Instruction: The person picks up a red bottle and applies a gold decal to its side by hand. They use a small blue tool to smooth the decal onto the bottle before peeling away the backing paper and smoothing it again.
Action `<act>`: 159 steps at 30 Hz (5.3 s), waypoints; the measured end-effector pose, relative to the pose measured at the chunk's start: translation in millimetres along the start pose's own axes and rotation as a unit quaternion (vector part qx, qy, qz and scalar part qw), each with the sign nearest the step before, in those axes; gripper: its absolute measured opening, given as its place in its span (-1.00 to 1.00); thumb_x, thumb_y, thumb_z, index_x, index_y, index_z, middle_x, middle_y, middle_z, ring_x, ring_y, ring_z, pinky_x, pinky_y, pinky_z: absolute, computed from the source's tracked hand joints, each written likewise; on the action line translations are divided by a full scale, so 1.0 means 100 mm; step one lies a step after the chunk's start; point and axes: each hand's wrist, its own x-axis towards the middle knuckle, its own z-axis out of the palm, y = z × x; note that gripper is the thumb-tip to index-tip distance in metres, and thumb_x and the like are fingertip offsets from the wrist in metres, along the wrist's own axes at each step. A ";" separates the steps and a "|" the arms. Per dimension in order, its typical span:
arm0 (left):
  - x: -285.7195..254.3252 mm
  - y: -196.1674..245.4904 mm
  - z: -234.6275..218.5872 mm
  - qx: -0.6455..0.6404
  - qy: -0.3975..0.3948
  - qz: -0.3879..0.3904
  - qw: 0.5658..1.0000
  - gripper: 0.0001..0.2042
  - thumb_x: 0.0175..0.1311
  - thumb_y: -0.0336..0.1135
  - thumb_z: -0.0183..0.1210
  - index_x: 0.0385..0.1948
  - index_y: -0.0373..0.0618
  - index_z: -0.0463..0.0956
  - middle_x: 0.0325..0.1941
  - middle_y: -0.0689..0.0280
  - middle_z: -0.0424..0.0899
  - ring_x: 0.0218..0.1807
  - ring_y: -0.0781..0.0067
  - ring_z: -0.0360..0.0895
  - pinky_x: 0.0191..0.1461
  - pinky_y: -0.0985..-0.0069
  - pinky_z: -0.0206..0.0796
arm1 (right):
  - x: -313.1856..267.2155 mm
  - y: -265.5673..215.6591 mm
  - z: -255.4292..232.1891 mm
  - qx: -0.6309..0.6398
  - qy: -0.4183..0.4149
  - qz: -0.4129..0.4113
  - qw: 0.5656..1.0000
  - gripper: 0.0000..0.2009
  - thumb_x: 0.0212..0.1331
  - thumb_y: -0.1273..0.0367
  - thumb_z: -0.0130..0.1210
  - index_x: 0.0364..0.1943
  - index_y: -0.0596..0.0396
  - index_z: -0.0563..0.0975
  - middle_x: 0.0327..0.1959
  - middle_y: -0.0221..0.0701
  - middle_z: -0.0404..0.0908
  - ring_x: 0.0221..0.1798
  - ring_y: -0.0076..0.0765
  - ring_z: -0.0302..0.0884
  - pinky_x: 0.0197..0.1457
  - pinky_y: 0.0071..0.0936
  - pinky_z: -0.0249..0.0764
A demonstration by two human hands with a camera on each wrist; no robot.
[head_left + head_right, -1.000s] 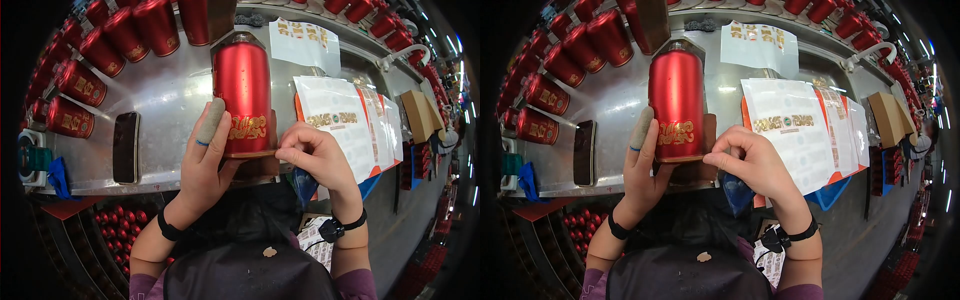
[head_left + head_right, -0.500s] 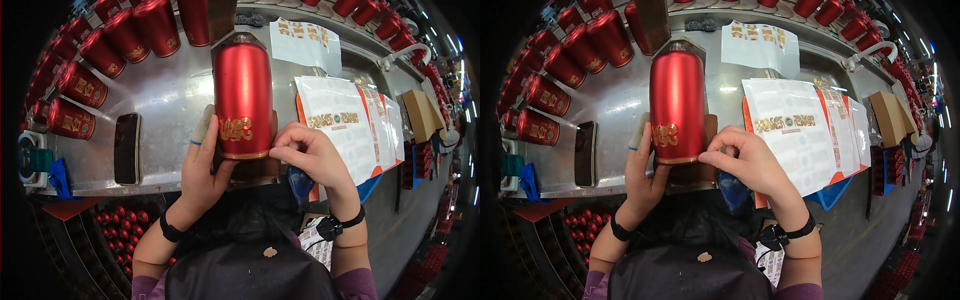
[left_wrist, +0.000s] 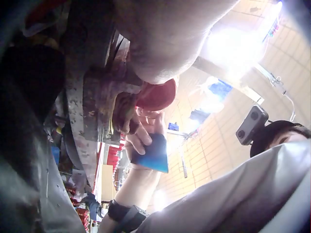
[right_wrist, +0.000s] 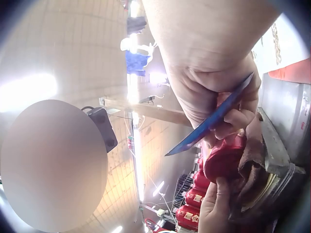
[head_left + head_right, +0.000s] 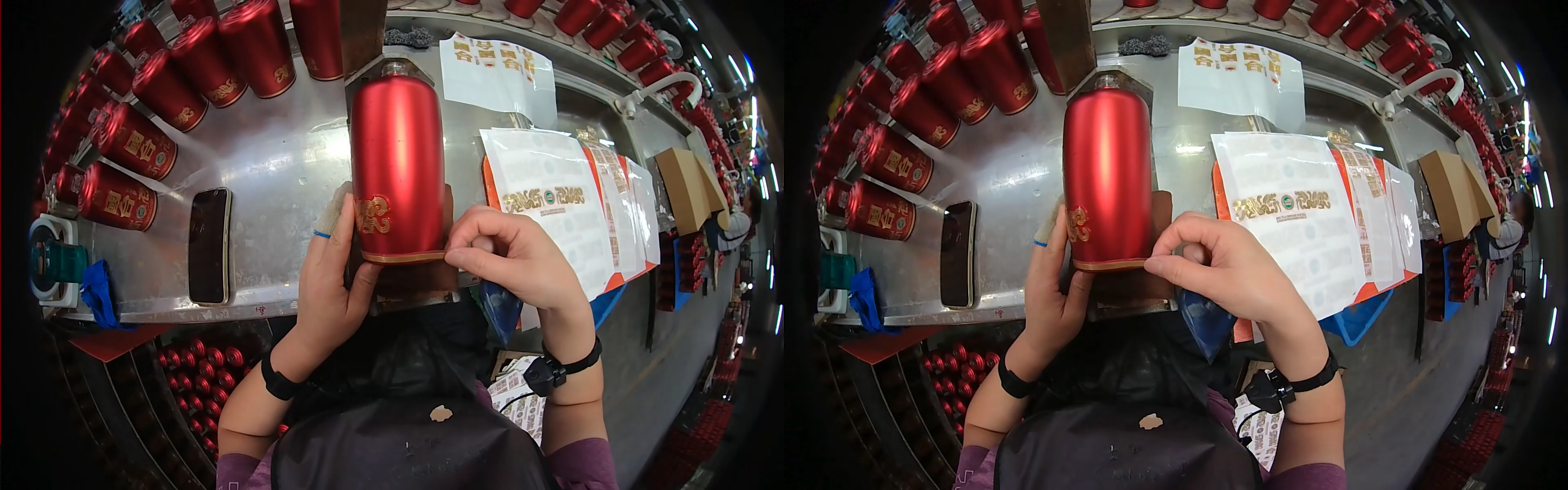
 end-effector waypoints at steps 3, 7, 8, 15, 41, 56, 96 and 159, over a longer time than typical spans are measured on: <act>-0.01 -0.02 0.01 -0.002 -0.007 -0.009 1.000 -0.35 0.41 -0.31 0.13 0.46 -0.32 0.08 0.43 -0.18 0.27 0.46 -0.22 0.22 0.45 0.14 0.13 | -0.03 -0.02 -0.01 -0.005 0.003 -0.008 1.000 -0.89 0.24 0.37 0.29 -0.34 0.08 0.61 -0.63 -0.71 0.22 -0.54 -0.79 0.10 -0.46 -0.70 0.08; 0.00 -0.04 0.01 0.012 -0.008 0.005 1.000 -0.35 0.41 -0.30 0.13 0.46 -0.30 0.07 0.45 -0.16 0.23 0.53 -0.26 0.08 0.49 0.08 0.04 | -0.01 0.04 -0.04 -0.030 0.010 -0.005 0.999 -0.88 0.24 0.36 0.29 -0.34 0.09 0.61 -0.62 -0.71 0.23 -0.55 -0.79 0.09 -0.47 -0.69 0.08; 0.00 -0.04 0.00 0.013 -0.008 0.006 1.000 -0.35 0.41 -0.30 0.13 0.46 -0.30 0.07 0.45 -0.16 0.23 0.53 -0.26 0.08 0.49 0.08 0.04 | 0.00 0.06 -0.04 -0.034 0.012 -0.015 0.999 -0.88 0.24 0.36 0.29 -0.34 0.10 0.61 -0.62 -0.71 0.23 -0.55 -0.79 0.09 -0.47 -0.69 0.07; 0.01 0.03 -0.03 0.032 -0.031 -0.014 0.999 -0.36 0.38 -0.36 0.13 0.46 -0.28 0.08 0.46 -0.12 0.23 0.53 -0.27 0.07 0.50 0.06 0.01 | 0.04 0.08 -0.01 -0.024 0.022 0.008 0.999 -0.87 0.23 0.36 0.30 -0.34 0.10 0.61 -0.63 -0.71 0.25 -0.55 -0.79 0.11 -0.49 -0.68 0.06; 0.12 0.38 -0.02 0.185 -0.010 0.175 0.967 -0.36 -0.07 -0.27 0.44 0.20 -0.03 0.55 0.36 0.23 0.45 0.36 0.03 0.25 0.40 0.17 0.19 | 0.06 0.08 0.01 -0.076 0.020 0.020 0.997 -0.88 0.27 0.40 0.26 -0.34 0.14 0.59 -0.52 -0.62 0.47 -0.47 -0.76 0.28 -0.39 -0.66 0.23; 0.20 0.18 -0.01 0.083 0.016 0.050 0.995 -0.18 0.20 -0.28 0.38 0.46 -0.29 0.11 0.50 -0.08 0.22 0.48 -0.06 0.24 0.47 0.23 0.13 | -0.05 0.01 -0.04 0.014 0.007 0.028 0.999 -0.91 0.27 0.43 0.26 -0.32 0.14 0.59 -0.50 -0.67 0.49 -0.44 -0.82 0.32 -0.36 -0.74 0.24; 0.11 -0.05 -0.02 0.023 -0.067 -0.020 0.997 -0.29 0.30 -0.21 0.25 0.42 -0.31 0.16 0.39 -0.14 0.33 0.51 -0.18 0.15 0.51 0.13 -0.01 | 0.01 0.13 0.01 0.008 0.064 -0.002 0.998 -0.76 0.25 0.46 0.27 -0.03 0.19 0.58 -0.43 -0.66 0.49 -0.42 -0.82 0.31 -0.33 -0.75 0.26; 0.22 0.36 0.14 -0.445 0.050 -0.171 0.877 -0.16 0.35 -0.47 0.17 0.53 -0.27 -0.26 0.49 0.07 0.15 0.46 0.32 0.21 0.49 0.37 0.09 | 0.04 0.15 0.13 0.011 0.054 -0.008 0.998 -0.44 0.20 0.43 0.33 0.28 0.25 0.40 -0.39 -0.61 0.50 -0.40 -0.79 0.33 -0.31 -0.75 0.29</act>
